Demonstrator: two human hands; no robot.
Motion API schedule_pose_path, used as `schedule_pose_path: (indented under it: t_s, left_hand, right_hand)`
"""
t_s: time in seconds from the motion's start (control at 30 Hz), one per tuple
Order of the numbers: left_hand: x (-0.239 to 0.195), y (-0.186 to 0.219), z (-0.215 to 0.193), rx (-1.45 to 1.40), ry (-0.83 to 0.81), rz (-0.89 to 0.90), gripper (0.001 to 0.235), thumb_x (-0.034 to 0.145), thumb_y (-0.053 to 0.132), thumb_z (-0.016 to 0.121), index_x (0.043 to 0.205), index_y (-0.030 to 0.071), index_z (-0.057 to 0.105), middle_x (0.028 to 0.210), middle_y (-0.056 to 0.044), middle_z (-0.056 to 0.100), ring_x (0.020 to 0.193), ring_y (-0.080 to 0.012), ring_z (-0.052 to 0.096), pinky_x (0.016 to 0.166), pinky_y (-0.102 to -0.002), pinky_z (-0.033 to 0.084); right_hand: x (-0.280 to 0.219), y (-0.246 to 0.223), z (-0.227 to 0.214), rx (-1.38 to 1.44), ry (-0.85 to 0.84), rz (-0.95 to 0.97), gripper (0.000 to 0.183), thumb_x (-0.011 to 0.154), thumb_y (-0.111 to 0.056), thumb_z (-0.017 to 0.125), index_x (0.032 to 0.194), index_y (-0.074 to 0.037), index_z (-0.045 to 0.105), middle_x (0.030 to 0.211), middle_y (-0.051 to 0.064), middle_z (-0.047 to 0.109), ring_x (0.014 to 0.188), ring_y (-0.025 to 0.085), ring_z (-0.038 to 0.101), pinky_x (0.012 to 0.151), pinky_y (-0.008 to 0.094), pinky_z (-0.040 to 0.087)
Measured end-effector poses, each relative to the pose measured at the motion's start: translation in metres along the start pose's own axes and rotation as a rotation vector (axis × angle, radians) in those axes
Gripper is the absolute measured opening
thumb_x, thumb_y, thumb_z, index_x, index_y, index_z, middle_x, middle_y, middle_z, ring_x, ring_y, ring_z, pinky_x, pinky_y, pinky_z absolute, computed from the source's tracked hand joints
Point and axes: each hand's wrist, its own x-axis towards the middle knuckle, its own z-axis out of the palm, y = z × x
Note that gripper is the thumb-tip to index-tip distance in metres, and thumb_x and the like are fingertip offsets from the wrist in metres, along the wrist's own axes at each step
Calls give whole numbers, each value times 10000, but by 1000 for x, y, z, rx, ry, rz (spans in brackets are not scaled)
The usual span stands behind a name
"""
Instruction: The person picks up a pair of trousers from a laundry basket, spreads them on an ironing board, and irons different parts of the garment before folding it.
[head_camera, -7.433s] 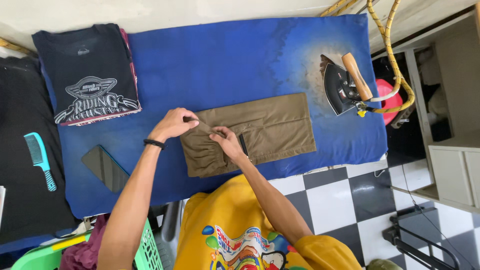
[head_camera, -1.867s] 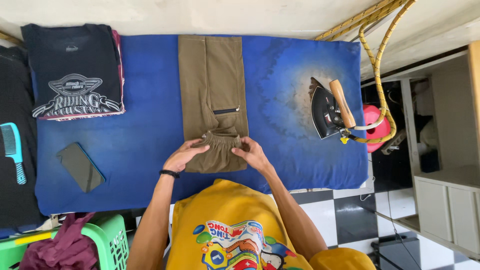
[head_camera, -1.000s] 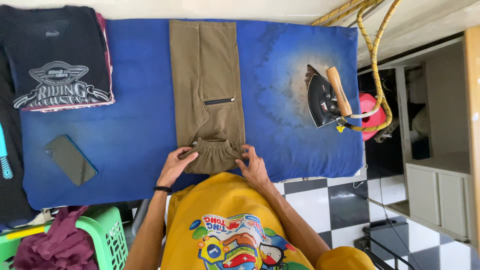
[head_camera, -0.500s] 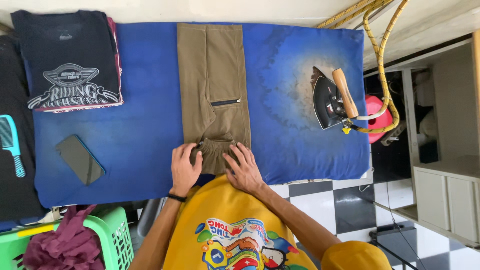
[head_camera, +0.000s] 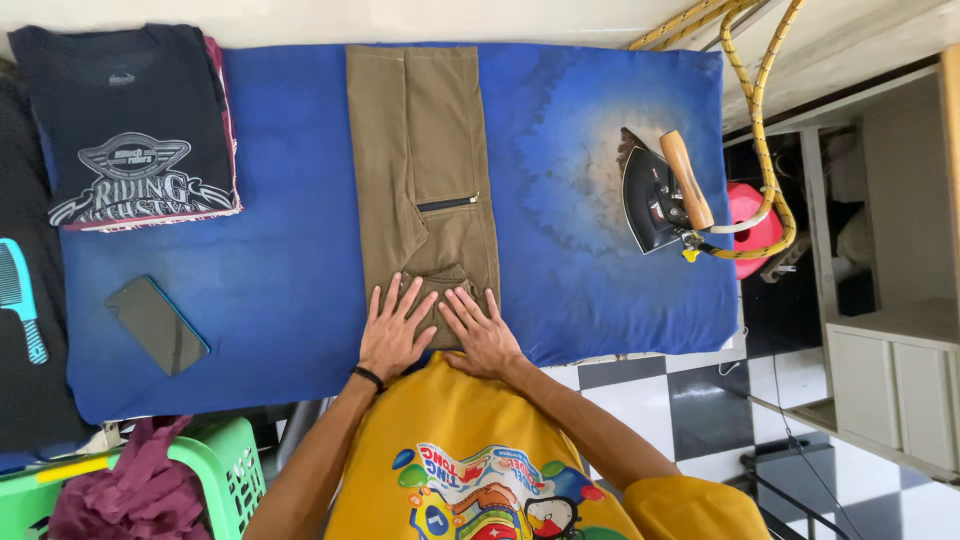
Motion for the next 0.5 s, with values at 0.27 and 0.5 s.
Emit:
schedule_pose_path:
  t_s: [0.27,0.5]
  left_hand:
    - [-36,-33,-12,143,-4,190,833,769,366,653,1552,287,382,1704,-43,246,1583,-345,181,1204,-616,183]
    - [-32,-51,3,184,170,284,518,875,282,676,1382,208,596,1513,-51,523,1427,-366,466,987,-480,507]
  right_hand:
    - [-27,40,8,89,344,-158,528,853,-201,514,1373,-149,595,1562,101,495,1485,320,422,1191,580,304]
    - [-29,53,18,29,281,-188,617,832,-279,568,1436,-157,558,1571,148,466,1478,371,412,1151,608,325]
